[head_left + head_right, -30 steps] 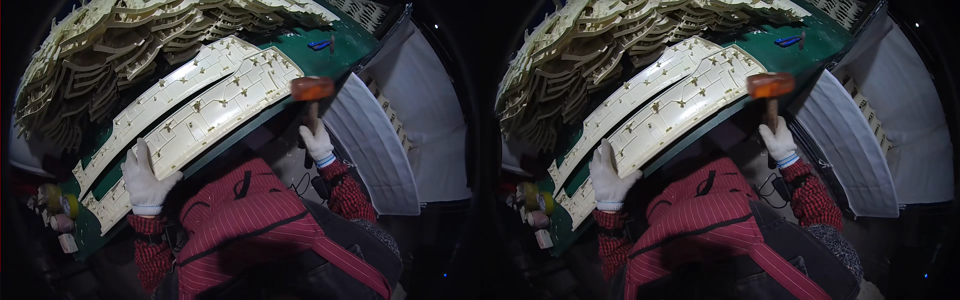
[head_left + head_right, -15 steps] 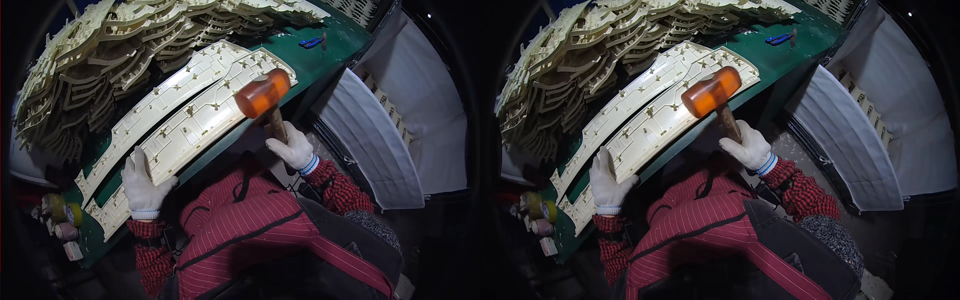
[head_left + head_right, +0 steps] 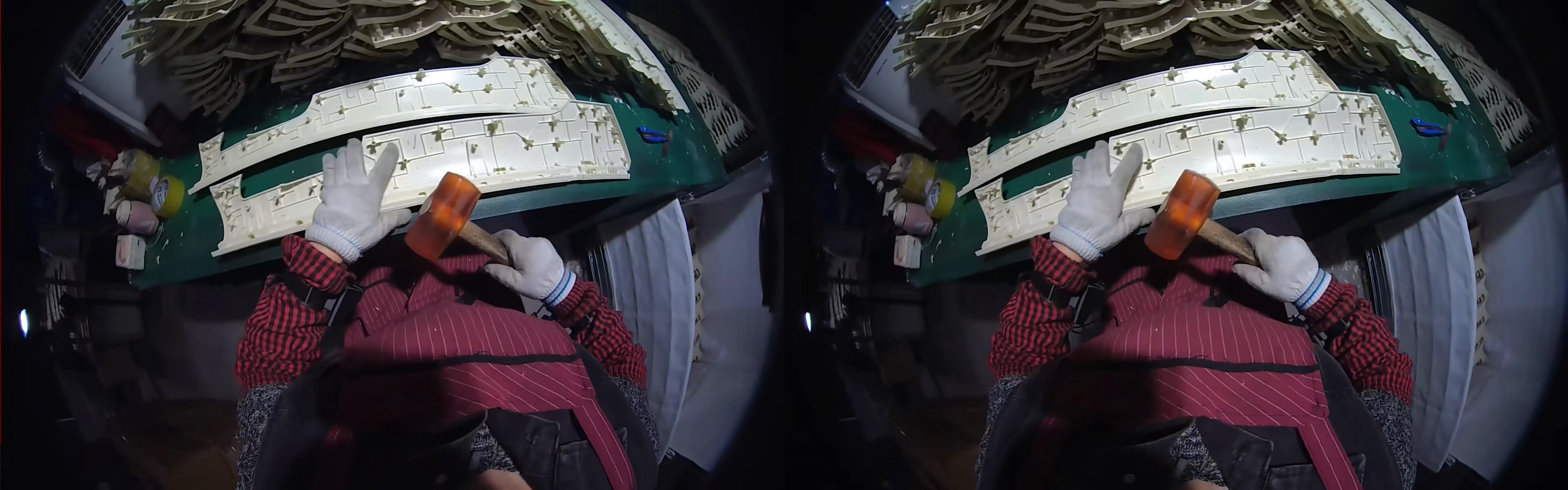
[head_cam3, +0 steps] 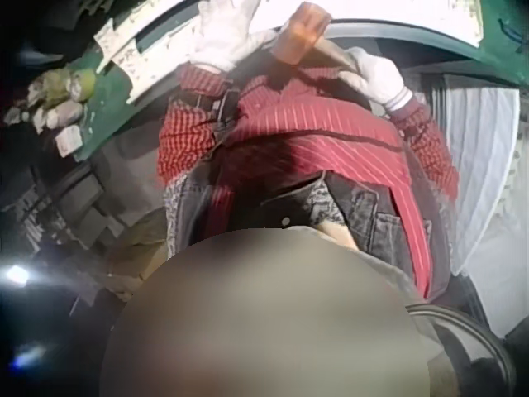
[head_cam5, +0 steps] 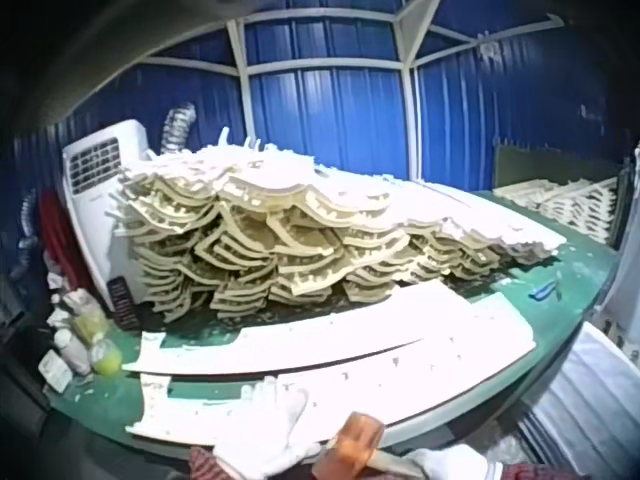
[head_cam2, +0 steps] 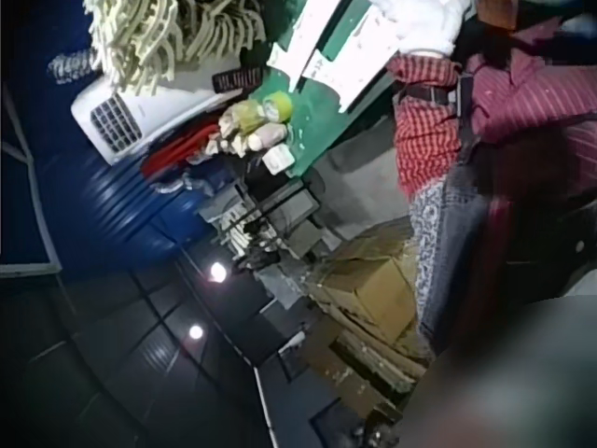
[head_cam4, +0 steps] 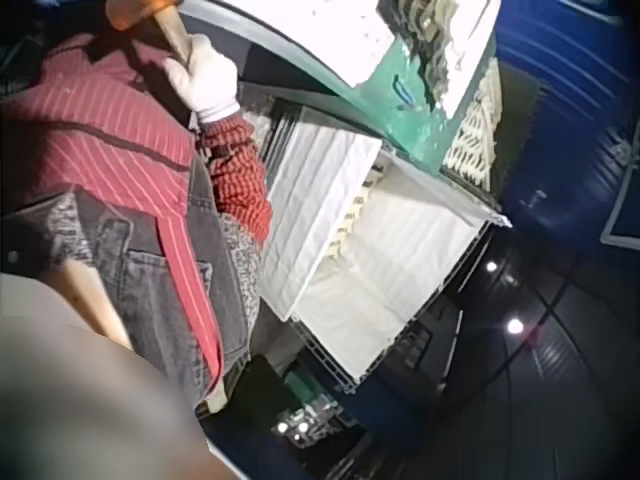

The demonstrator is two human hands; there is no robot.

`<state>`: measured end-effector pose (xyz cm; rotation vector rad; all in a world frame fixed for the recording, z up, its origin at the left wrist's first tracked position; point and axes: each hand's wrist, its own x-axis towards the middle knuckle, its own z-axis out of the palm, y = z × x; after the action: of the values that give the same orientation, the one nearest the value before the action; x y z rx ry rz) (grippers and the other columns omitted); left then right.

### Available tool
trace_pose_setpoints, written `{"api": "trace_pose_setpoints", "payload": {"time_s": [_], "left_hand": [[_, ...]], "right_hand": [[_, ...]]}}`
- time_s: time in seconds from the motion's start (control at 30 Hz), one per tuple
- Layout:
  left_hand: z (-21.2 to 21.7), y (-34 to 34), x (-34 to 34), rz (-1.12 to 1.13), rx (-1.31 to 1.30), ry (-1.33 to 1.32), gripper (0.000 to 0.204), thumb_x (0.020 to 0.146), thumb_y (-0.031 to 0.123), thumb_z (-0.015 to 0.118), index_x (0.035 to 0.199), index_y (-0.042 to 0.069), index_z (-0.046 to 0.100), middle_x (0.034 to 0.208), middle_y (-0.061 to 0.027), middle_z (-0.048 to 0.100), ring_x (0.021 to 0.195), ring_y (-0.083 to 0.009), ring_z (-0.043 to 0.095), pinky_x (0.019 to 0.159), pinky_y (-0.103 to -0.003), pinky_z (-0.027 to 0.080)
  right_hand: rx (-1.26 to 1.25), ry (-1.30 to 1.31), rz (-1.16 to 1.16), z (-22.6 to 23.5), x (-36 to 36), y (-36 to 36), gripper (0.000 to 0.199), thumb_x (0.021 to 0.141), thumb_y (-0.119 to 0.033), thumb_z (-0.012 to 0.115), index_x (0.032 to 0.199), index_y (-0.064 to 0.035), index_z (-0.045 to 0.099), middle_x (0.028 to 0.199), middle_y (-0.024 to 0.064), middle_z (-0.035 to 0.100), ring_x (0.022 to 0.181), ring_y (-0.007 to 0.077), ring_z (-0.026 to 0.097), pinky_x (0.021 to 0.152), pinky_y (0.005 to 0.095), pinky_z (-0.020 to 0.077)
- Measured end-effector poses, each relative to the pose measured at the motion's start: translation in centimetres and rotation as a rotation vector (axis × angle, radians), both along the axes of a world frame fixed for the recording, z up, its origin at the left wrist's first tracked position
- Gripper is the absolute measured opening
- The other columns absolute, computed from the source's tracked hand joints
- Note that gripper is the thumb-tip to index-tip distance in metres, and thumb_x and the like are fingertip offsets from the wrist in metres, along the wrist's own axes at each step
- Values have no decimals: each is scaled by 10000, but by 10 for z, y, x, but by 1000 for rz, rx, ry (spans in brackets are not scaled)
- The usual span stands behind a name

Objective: Assembling, hammering, and stacking large molded plastic components at a factory workstation.

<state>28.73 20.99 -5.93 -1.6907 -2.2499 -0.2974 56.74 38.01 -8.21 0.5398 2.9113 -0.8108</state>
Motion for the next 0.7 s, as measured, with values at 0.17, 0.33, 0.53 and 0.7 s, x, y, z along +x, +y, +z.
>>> {"api": "trace_pose_setpoints", "payload": {"time_s": [0.17,0.33,0.53,0.7], "left_hand": [[-3,-25,-14,-37,110,-131,809,788,557,739,1406,64,564,1257,-278,597,1162,-433,575,1104,-549,372],[15,-84,-67,302,-102,-405,526,875,362,669,1292,44,640,1178,-209,670,1131,-396,619,1064,-487,432],[-12,-109,-75,263,237,-235,387,890,275,621,1187,38,695,1099,-147,710,1073,-345,649,1033,-460,452],[-18,-106,-75,296,237,-328,377,898,261,620,1189,35,700,1084,-169,713,1055,-360,648,1003,-464,469]], "right_hand": [[-44,225,90,14,-11,2,524,882,-362,762,1277,-45,627,931,219,720,853,405,716,736,436,585],[-285,666,-188,31,-51,-36,526,858,-356,780,1244,-29,635,963,230,709,877,407,709,774,433,581],[-103,507,473,40,-117,-50,462,865,-303,768,1233,-48,656,943,230,720,850,392,725,771,430,591],[36,100,312,27,-107,-50,519,853,-280,774,1264,-10,606,934,231,680,795,345,711,748,417,565]]}}
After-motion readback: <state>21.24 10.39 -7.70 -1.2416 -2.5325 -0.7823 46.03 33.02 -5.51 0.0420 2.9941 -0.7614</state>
